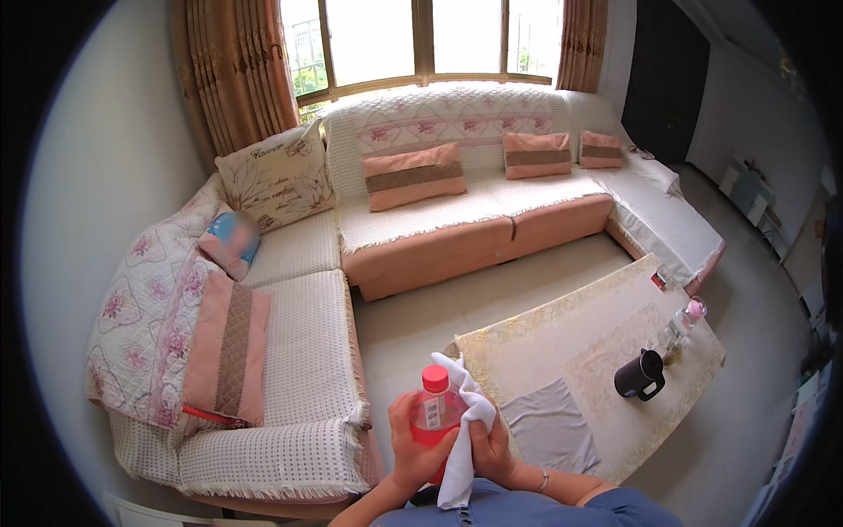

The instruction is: The person removes a black kettle from a water dispenser, places it on a white table, and uses a cloth to wipe the table surface, a red bottle, and a jar by hand.

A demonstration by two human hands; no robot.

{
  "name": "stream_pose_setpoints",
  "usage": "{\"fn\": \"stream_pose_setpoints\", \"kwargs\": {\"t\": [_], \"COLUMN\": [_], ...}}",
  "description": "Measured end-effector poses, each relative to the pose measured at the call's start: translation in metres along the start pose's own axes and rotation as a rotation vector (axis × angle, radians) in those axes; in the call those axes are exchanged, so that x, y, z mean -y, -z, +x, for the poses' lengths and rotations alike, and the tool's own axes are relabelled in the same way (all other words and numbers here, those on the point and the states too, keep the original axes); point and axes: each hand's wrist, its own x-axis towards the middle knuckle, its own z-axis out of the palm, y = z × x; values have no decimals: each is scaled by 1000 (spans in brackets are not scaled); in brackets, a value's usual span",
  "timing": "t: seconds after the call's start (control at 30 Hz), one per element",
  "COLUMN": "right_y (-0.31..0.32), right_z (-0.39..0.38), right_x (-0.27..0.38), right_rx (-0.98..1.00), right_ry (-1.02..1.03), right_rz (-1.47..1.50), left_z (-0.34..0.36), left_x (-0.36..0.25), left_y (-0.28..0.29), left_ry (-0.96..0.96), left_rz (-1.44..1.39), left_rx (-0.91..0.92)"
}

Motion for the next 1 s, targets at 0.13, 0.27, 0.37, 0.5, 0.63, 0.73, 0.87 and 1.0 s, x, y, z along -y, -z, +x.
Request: {"fn": "stream_pose_setpoints", "kwargs": {"t": [0.13, 0.27, 0.37, 0.5, 0.63, 0.73, 0.87, 1.0], "right_y": [-19, -33, -34, -36, -34, -40, -52, -65], "right_z": [52, 119, 170, 222, 267, 286, 316, 351], "right_x": [-9, -26, -35, -65, -75, -95, -107, -114], "right_rx": [96, 168, 213, 174, 173, 185, 216, 126], "right_ry": [-158, -300, -478, -549, -550, -566, -698, -664], "right_rz": [122, 436, 549, 725, 658, 684, 755, 759], "left_z": [32, 84, 129, 192, 231, 251, 283, 323], "left_x": [37, 65, 78, 94, 121, 138, 169, 198], "left_y": [9, 20, 29, 27, 14, 15, 20, 19], "left_ry": [37, 17, 28, -56, 32, 110, 24, -67], "left_rz": [-129, -214, -252, -343, -465, -483, -570, -443], "left_rx": [-13, 35, 163, 284, 290, 303, 358, 264]}}
